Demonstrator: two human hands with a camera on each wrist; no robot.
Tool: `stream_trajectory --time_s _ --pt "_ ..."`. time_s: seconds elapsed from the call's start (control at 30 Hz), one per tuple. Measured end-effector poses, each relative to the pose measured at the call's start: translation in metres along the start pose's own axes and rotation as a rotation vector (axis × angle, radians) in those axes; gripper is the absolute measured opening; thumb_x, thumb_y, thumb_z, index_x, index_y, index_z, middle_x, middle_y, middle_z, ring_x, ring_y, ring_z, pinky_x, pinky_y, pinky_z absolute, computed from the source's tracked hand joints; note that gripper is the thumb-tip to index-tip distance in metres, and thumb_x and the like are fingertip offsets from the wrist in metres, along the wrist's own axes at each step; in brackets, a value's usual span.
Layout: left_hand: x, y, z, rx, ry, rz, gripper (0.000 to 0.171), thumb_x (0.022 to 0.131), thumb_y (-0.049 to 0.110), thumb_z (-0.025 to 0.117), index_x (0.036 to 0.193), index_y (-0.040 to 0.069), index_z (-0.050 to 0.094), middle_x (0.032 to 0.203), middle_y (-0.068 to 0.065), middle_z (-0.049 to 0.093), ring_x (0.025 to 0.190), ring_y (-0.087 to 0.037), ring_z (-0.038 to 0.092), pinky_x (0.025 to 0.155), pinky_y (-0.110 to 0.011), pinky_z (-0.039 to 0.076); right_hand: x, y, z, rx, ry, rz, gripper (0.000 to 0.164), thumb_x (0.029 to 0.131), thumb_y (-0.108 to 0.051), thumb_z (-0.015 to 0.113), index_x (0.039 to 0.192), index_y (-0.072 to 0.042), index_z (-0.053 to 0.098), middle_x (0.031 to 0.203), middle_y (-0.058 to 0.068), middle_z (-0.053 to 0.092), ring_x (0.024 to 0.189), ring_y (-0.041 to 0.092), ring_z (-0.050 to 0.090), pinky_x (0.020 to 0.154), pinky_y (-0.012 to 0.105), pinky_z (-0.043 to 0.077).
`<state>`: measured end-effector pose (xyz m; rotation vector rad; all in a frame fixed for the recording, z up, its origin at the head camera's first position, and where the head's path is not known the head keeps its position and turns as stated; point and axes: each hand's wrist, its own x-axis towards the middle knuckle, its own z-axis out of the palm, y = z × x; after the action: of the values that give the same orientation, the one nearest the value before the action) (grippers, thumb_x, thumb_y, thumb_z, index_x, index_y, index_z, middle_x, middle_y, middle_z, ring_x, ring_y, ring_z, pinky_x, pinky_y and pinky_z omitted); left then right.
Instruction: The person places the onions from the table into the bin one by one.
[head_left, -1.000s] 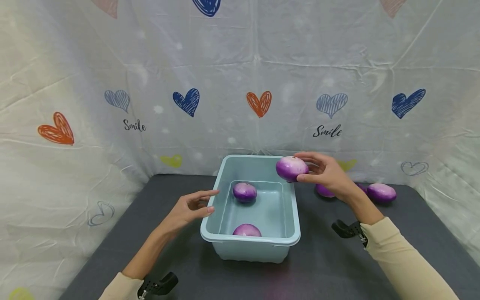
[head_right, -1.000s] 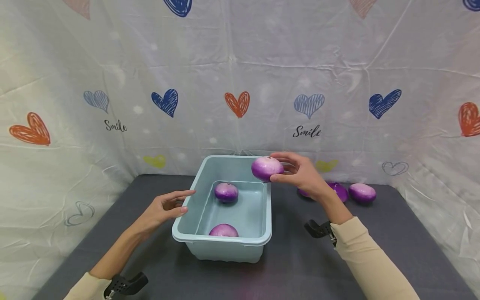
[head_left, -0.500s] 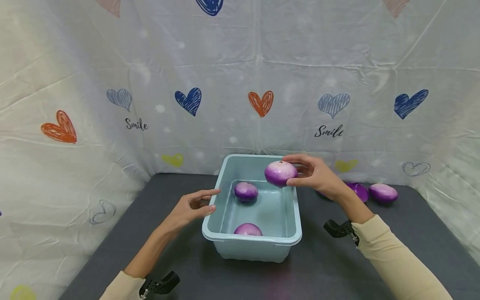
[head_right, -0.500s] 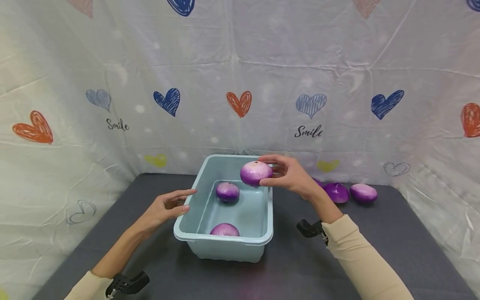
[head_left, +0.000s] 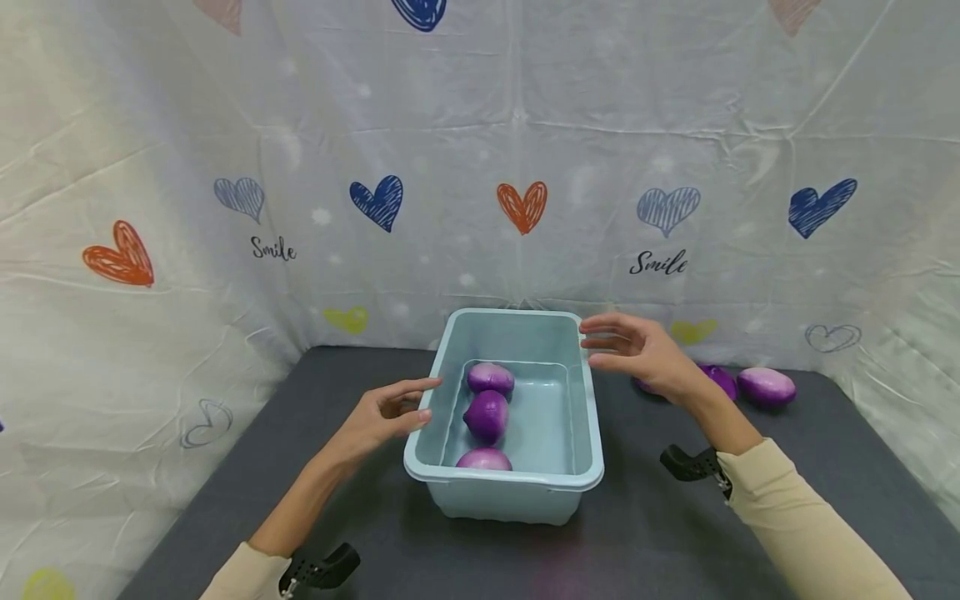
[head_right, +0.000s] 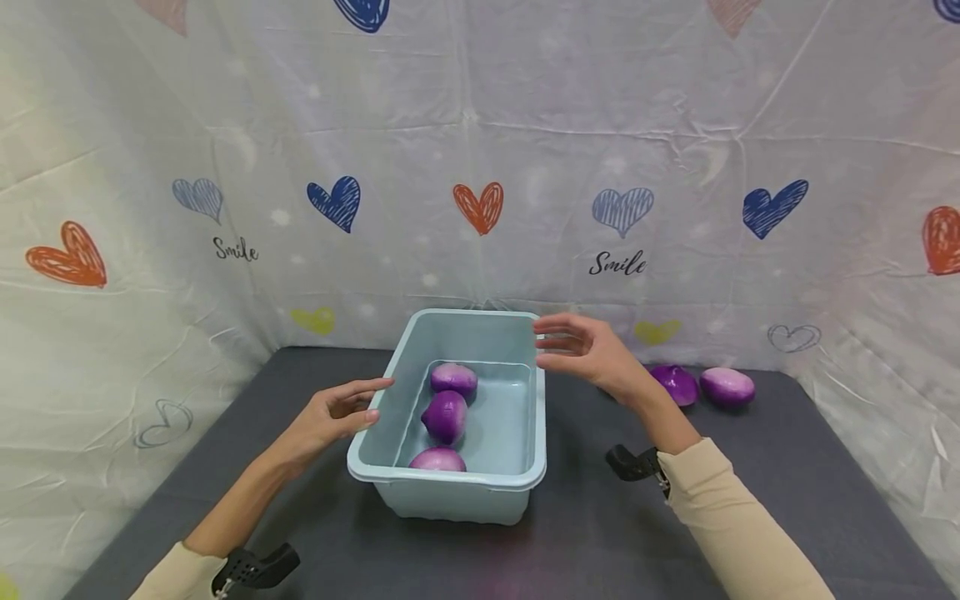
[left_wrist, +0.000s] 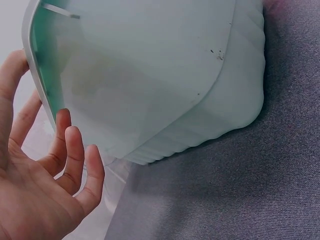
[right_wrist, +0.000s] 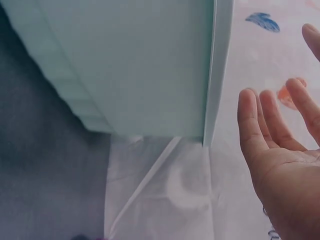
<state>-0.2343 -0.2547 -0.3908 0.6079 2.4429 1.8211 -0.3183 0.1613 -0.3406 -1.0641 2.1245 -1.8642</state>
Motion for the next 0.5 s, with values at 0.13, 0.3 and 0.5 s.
stream_trajectory --time_s 0.13,0.3,0.5 --pt "0.000 0.001 0.000 -0.007 0.001 0.002 0.048 0.098 0.015 0.068 0.145 0.008 0.058 0.135 -0.022 0.056 0.105 -0.027 0.062 0.085 -0.041 0.051 -0.009 0.003 -0.010 -0.014 0.016 0.014 0.050 0.095 -0.002 0.071 0.142 0.005 0.053 0.143 0.023 0.052 0.129 0.040 0.052 0.096 0.039 0.050" --pt "0.001 -0.001 0.000 -0.003 0.002 -0.011 0.048 0.098 0.016 0.069 0.145 0.010 0.058 0.134 -0.022 0.057 0.104 -0.028 0.061 0.085 -0.042 0.051 -0.024 0.007 -0.023 -0.050 0.058 0.054 0.048 0.097 -0.006 0.071 0.141 0.004 0.053 0.140 0.014 0.057 0.128 0.036 0.054 0.095 0.036 0.050" --pt "0.000 -0.001 0.000 -0.001 0.012 -0.023 0.049 0.097 0.017 0.070 0.145 0.012 0.059 0.135 -0.019 0.057 0.106 -0.030 0.061 0.086 -0.043 0.051 -0.043 0.014 -0.043 -0.101 0.118 0.096 0.047 0.098 -0.010 0.070 0.141 0.003 0.054 0.137 0.013 0.059 0.127 0.033 0.056 0.095 0.031 0.049"
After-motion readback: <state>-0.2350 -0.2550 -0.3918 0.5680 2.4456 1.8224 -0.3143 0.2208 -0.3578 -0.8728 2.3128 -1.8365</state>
